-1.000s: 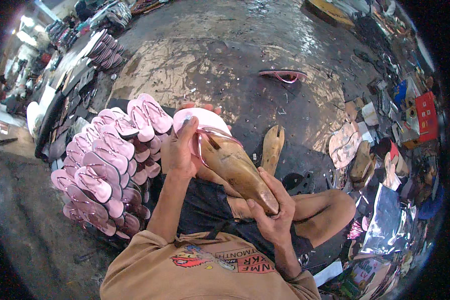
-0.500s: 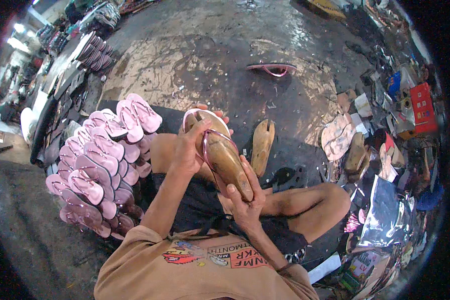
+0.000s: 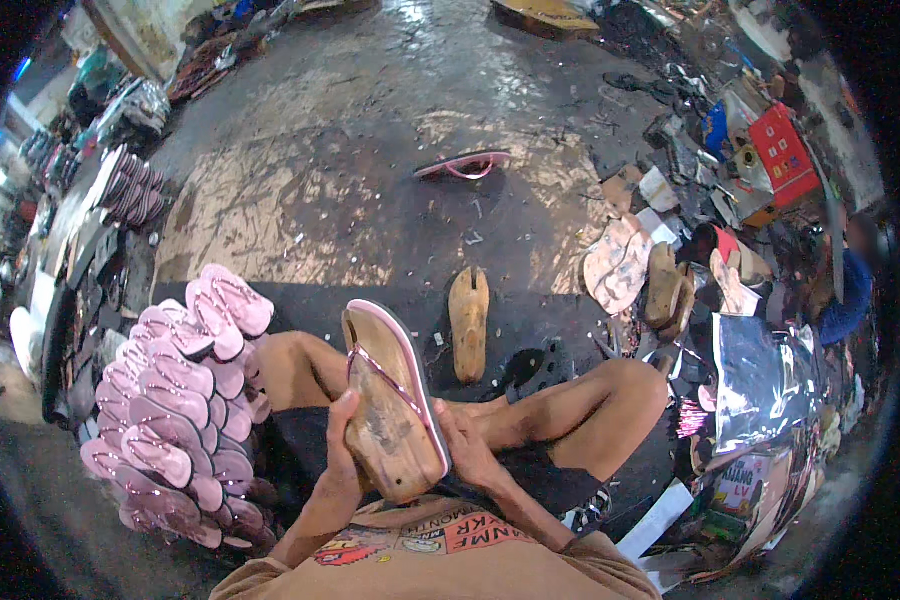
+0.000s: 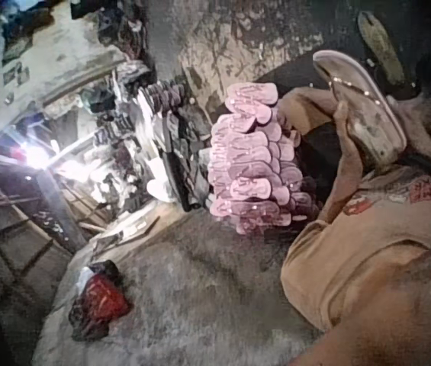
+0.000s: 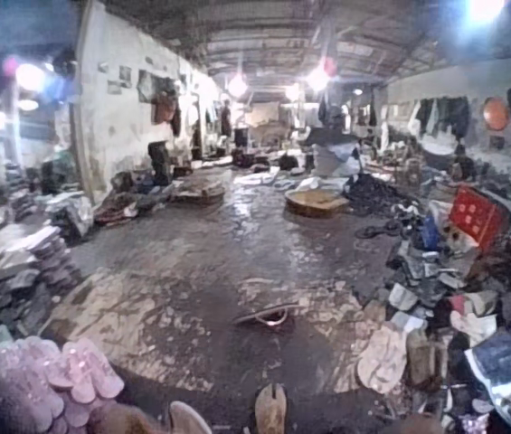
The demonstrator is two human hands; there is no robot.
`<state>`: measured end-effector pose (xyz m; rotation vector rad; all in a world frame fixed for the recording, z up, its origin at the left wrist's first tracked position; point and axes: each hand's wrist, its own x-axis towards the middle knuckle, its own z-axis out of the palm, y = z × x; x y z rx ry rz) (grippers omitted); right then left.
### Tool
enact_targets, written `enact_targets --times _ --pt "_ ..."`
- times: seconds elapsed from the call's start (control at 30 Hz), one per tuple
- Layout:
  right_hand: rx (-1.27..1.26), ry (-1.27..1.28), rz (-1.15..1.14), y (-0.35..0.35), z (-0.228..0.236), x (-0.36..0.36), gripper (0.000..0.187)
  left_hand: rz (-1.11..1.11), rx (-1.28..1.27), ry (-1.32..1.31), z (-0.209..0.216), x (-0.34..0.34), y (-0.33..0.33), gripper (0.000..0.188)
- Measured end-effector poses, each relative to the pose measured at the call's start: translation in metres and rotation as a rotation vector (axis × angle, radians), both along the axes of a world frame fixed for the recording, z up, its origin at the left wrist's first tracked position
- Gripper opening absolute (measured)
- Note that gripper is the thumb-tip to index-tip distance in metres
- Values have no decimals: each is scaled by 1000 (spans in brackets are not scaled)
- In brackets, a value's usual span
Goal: The person sits on the floor and paints the soles of pink flip-flops with a dark liquid using a brush. They repeatedly dip the brush into a container and apply the coating to each slipper, then place the finished items in a row on the floor.
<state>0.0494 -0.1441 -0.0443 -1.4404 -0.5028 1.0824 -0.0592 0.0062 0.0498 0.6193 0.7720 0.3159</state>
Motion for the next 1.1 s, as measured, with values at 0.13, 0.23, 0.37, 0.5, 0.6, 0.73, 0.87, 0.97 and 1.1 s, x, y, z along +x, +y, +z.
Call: enact_targets --times 0.13,0.23,0.37,0.5,0.6,0.73,0.87,0.97,1.1 --pt "133 229 -25 -1 44 1 50 -15 -163 -128 -11 -11 5 76" --pt "134 657 60 -23 34 3 45 14 -436 -323 -2 -17 -8 77" --pt "264 772 161 -43 36 -13 39 -54 -524 -489 -8 -31 -9 80" --pt "326 759 175 -40 36 -11 33 -241 -215 -403 57 -18 -14 96" --pt "266 570 94 -25 -59 -47 29 -345 58 -302 76 -2 -10 113" --pt "92 904 -298 -7 -10 -34 37 -295 318 -94 49 5 -18 99" --pt "47 198 -480 -7 23 -16 46 -244 331 -46 9 26 -1 82" --pt "230 -238 -273 -7 67 -10 102 -264 521 6 4 40 -4 77" --pt "301 -47 -136 -5 93 24 138 -357 609 -39 -9 31 10 65"
